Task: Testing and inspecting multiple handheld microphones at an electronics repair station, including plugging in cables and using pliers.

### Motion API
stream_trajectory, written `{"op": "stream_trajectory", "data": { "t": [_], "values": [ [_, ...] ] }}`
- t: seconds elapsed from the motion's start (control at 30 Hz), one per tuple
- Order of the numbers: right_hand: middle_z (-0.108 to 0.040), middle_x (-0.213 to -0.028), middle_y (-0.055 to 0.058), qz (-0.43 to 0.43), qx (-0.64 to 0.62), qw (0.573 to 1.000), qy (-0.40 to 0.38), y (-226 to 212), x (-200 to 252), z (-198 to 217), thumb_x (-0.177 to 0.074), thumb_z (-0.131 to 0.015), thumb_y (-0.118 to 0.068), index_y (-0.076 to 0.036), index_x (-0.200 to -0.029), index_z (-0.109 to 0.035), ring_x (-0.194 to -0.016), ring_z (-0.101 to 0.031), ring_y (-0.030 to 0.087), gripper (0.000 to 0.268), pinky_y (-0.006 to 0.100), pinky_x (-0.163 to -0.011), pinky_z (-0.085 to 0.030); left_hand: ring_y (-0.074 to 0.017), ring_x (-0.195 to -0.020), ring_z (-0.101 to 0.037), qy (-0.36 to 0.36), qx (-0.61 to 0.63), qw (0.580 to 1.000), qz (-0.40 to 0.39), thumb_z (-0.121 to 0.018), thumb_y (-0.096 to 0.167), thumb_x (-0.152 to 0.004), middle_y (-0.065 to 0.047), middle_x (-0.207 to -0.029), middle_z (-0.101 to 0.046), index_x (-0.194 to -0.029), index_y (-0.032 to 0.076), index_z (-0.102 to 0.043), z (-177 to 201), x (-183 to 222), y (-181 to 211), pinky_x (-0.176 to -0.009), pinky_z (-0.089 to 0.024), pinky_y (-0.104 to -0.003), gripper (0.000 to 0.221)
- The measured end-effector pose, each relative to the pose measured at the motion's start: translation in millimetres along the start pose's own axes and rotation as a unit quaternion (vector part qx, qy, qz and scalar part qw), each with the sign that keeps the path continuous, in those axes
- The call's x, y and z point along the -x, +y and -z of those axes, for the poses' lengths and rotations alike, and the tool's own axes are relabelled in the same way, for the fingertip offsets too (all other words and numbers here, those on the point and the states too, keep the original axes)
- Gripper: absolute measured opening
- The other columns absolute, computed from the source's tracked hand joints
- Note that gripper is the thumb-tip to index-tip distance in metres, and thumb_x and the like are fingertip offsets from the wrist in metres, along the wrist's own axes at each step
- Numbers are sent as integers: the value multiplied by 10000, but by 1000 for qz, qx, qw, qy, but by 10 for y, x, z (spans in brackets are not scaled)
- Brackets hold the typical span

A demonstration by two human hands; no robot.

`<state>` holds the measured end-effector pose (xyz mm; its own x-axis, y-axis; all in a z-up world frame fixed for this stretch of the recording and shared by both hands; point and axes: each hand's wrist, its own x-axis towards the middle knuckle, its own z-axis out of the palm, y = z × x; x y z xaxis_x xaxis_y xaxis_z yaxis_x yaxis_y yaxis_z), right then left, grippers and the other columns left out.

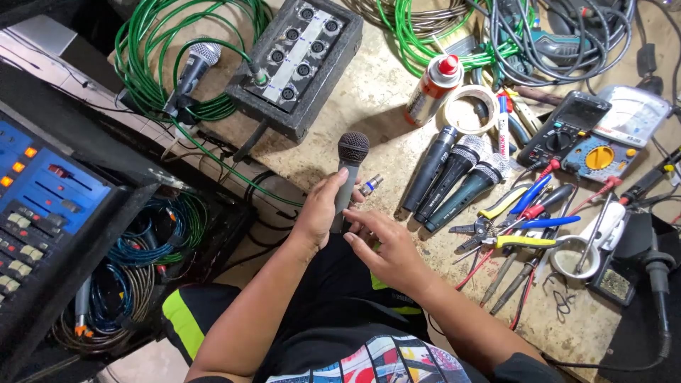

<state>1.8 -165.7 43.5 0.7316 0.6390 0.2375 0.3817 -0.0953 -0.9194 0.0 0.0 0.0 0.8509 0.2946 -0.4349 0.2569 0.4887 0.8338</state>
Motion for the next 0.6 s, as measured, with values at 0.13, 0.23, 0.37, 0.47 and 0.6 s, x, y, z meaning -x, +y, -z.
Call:
{"op": "stream_trajectory", "data": {
  "t": [0.13,0.23,0.37,0.47,0.6],
  "values": [
    [-725,-896,73,31,28,999,-5,-80,-5,-15,-915,-739,-100,-53,-1220,-736,-668,-727,209,309,308,-501,-553,-220,-543,-681,-1,-1,1000,4,-597,452,-997,-186,-706,-711,-1004,-28,-744,-5,143,100,-439,-546,-294,502],
    [-723,-863,57,40,28,999,-1,-73,3,-42,-908,-738,-84,-70,-1165,-761,-653,-717,203,258,300,-516,-553,-215,-477,-655,5,3,1000,22,-602,484,-970,-188,-641,-686,-944,-36,-730,-19,227,173,-386,-500,-287,536],
    [-718,-825,69,58,23,998,11,-149,-15,-83,-908,-733,-61,-67,-1140,-768,-630,-702,220,235,315,-535,-554,-228,-480,-654,3,-1,999,32,-590,518,-957,-186,-632,-685,-917,-11,-733,23,258,158,-396,-483,-297,550],
    [-708,-797,71,64,18,997,27,-178,-24,-108,-905,-734,-47,-65,-1104,-776,-610,-685,219,204,330,-530,-540,-232,-485,-642,-5,14,998,57,-583,505,-942,-187,-640,-686,-925,-1,-737,60,268,125,-404,-475,-308,529],
    [-698,-721,55,50,24,997,54,-102,-15,-119,-877,-750,-34,-84,-1055,-800,-564,-633,170,192,310,-512,-510,-234,-477,-614,-15,39,995,95,-562,478,-944,-182,-667,-687,-922,8,-731,101,272,64,-431,-482,-320,500]
  ]
}}
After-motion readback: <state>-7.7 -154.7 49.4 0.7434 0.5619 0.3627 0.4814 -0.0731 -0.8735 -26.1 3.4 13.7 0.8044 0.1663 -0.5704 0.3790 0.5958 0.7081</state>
